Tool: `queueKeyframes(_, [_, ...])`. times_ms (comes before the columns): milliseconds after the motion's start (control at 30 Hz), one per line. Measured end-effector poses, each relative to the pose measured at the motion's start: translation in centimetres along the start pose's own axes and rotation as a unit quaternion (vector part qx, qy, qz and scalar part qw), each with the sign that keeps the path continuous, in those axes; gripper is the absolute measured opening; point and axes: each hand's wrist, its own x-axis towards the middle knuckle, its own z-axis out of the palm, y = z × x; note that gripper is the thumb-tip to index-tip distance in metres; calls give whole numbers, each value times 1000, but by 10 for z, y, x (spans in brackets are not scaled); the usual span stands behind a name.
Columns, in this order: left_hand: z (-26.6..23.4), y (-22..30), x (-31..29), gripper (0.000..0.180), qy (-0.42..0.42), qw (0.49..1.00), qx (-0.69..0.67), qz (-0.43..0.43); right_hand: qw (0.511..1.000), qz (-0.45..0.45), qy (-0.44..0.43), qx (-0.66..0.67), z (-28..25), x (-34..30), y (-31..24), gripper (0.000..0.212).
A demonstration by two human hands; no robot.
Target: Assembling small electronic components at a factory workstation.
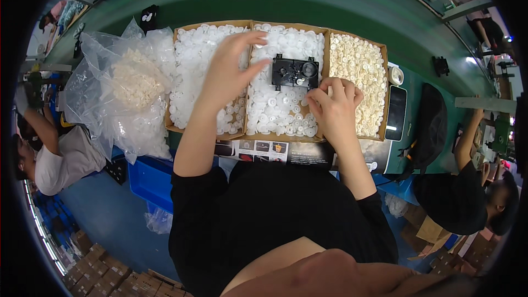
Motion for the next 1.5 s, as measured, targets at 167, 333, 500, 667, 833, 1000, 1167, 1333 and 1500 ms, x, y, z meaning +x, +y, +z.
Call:
queueKeyframes(167, [-35, -3, -10, 21, -6, 996, 72, -50, 999, -1, -38, -16, 0, -4, -2, 8])
queueKeyframes(333, [-36, -16, -27, 16, -102, 966, 186, -148, 997, -5, -68, -36, 1, -2, -2, 9])
queueKeyframes(500, [-15, -41, -47, 18, -123, 955, 261, -67, 998, -20, -40, -36, 1, -3, -1, 11])
queueKeyframes(667, [-2, -44, -53, 22, -66, 951, 300, -44, 991, 43, -67, 109, -8, 4, 0, 14])
queueKeyframes(833, [2, -47, -57, 22, -34, 959, 278, -39, 992, 15, -28, 123, -1, 20, 1, 17])
queueKeyframes(1000, [3, -51, -61, 21, -9, 969, 243, -32, 994, -18, 46, 94, 15, 27, -1, 17])
queueKeyframes(1167, [1, -52, -60, 21, -27, 970, 237, -50, 994, -28, 44, 100, 22, 27, 1, 17])
queueKeyframes(1333, [-4, -49, -55, 21, -27, 978, 185, -89, 995, -19, 44, 82, 22, 28, -3, 18])
queueKeyframes(1500, [-13, -40, -54, 22, 45, 988, 94, -112, 996, 2, 35, 76, 21, 31, -10, 18])
